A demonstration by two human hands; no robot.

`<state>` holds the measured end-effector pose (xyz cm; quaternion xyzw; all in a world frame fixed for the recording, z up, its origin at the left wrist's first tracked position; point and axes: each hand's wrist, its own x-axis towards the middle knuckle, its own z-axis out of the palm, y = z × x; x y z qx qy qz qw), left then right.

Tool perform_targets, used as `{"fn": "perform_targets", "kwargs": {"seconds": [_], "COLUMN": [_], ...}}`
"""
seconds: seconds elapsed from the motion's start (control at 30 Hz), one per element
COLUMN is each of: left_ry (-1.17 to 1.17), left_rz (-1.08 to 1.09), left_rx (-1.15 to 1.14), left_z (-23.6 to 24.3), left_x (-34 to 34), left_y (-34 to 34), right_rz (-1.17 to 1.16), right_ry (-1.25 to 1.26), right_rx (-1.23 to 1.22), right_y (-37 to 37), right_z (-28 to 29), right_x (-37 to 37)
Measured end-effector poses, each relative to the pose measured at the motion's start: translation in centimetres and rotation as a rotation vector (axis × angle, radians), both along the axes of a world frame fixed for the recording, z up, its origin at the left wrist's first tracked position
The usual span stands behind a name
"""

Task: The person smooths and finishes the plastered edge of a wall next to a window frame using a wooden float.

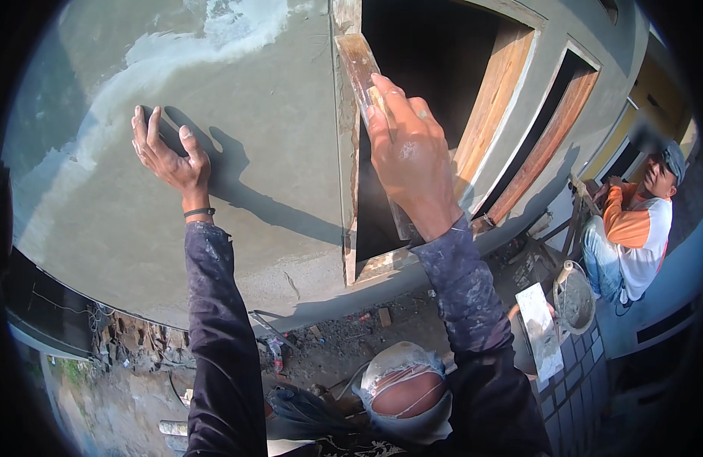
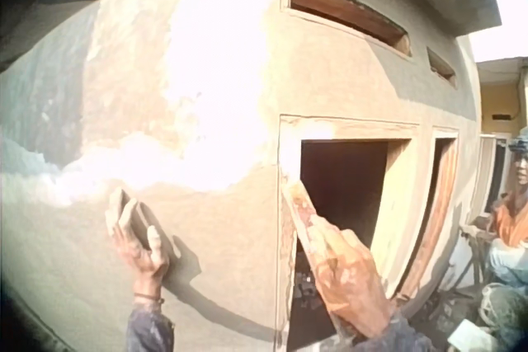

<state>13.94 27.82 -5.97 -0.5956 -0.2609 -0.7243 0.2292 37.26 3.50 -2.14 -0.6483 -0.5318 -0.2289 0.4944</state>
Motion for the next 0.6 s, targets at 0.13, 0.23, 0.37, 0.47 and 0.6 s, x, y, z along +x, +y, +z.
{"fn": "perform_targets", "kwargs": {"seconds": [0.13,0.23,0.37,0.47,0.6], "left_ry": [-0.012,-0.012,-0.021,-0.012,-0.022], "left_rz": [-0.012,-0.019,-0.023,-0.027,-0.044], "left_rx": [0.026,0.05,0.064,0.067,0.073], "left_z": [0.0,0.1,0.2,0.2,0.7], "left_x": [0.5,0.4,0.5,0.2,0.6], "left_y": [0.1,0.3,0.5,0.6,0.2], "right_rz": [-0.036,-0.048,-0.075,-0.072,-0.126], "right_ry": [-0.128,-0.098,-0.159,-0.154,-0.144], "right_rx": [0.015,0.001,-0.029,-0.044,-0.126], "right_y": [0.6,0.7,0.6,0.5,-0.8], "right_z": [-1.1,-1.6,-3.6,-5.3,-7.2], "right_x": [0.7,0.4,0.8,0.5,0.2]}}
